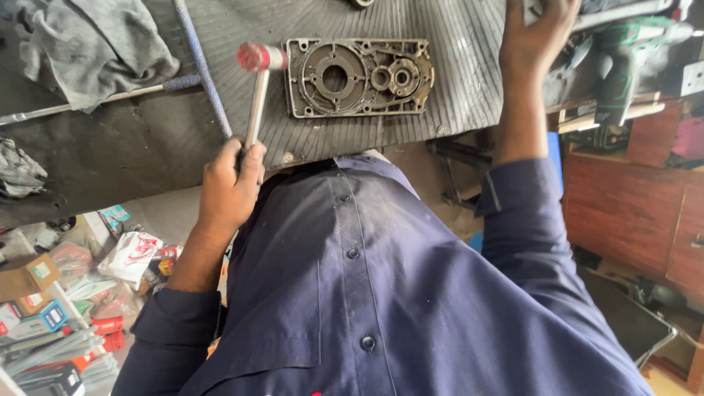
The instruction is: The person cleans a crankshaft with a rag and places it on the workbench. They then use a screwdriver and hammer to tap and adjust components inside an engine casing, repeatedly striking the tool to seat parts within the housing.
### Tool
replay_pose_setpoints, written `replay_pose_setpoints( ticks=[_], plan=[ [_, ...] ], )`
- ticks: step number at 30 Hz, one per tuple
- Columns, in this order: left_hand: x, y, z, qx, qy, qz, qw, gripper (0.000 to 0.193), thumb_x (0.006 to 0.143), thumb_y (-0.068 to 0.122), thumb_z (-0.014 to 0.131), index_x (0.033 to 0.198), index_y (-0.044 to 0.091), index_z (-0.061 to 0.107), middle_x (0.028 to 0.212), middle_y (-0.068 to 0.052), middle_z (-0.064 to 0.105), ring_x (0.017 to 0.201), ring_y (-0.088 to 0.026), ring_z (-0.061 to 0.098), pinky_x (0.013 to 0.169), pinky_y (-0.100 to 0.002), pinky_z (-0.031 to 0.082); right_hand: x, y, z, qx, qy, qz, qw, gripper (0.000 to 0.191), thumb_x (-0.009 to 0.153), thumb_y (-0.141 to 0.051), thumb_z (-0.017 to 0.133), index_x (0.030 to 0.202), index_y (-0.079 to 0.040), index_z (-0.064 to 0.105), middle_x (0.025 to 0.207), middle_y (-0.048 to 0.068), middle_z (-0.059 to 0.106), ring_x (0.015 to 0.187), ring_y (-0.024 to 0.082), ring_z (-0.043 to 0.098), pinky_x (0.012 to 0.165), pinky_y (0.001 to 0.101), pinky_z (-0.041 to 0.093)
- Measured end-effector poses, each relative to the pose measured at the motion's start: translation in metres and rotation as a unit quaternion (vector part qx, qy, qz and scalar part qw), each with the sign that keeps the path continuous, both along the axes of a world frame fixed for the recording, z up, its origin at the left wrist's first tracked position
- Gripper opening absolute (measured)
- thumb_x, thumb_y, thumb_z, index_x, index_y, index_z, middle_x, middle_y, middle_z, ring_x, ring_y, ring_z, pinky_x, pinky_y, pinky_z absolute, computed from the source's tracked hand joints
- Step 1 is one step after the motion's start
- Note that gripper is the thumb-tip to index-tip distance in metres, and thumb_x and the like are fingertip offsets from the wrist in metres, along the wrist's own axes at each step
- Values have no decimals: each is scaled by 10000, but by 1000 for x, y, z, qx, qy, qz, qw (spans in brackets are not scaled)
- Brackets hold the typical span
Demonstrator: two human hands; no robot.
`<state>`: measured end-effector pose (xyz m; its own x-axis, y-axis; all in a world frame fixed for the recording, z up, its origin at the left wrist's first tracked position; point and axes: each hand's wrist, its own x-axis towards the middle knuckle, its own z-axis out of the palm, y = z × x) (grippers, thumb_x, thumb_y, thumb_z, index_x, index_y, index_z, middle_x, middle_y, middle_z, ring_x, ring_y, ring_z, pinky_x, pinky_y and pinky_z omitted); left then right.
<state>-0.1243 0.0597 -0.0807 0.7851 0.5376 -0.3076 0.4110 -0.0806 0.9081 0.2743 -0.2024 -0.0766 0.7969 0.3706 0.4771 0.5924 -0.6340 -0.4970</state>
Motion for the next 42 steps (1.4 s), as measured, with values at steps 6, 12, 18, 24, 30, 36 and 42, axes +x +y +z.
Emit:
replay_pose_setpoints(
  ticks=[6,12,18,24,30,36,42],
  plan=[
    [7,12,9,246,-2,-3,969,327,1065,190,667,1321,12,570,974,-167,695,886,-368,704,779,-466,542,-49,-78,-12,-107,-62,-90,988,212,997,-110,831,1118,-6,692,1235,138,609,1203,342,570,1012,463,456],
    [30,15,19,366,-20,-28,930,484,999,55,679,1445,80,493,1348,-209,588,1147,-410,670,913,-482,561,-43,-124,-8,-156,8,-78,985,345,961,-74,782,1295,-36,704,1370,193,588,1283,379,542,1065,462,456],
    [50,4,26,404,37,-51,912,583,953,68,723,1474,85,462,1332,-196,578,1172,-419,637,905,-492,552,-15,-123,-1,-42,108,-185,976,402,998,-201,807,1322,-47,625,1208,86,723,1069,266,719,940,394,560],
    [57,-6,18,412,134,-73,898,626,942,103,730,1493,41,440,1249,-225,569,1073,-427,644,828,-501,548,8,-114,-15,-69,-4,-189,980,619,840,-163,944,1335,3,612,1084,105,732,938,283,716,813,398,555],
    [57,-18,8,431,148,-38,889,592,971,65,702,1503,35,443,1264,-220,563,1059,-422,658,826,-492,550,25,-124,-33,167,144,-65,973,422,944,1,871,1323,54,693,1111,79,762,978,184,721,877,323,588],
    [58,-29,-3,468,130,1,874,582,973,43,693,1501,1,452,1276,-234,551,1051,-421,661,844,-480,557,-14,-100,-3,336,253,158,893,182,1093,-38,764,1230,63,699,1078,83,654,939,186,648,844,331,564],
    [56,-30,-10,481,113,18,869,560,977,53,701,1485,1,469,1279,-227,553,1054,-411,666,844,-475,562,-84,-14,14,469,498,245,687,295,1036,-102,753,1261,20,606,1171,179,728,1119,309,741,1036,476,639]
  ],
)
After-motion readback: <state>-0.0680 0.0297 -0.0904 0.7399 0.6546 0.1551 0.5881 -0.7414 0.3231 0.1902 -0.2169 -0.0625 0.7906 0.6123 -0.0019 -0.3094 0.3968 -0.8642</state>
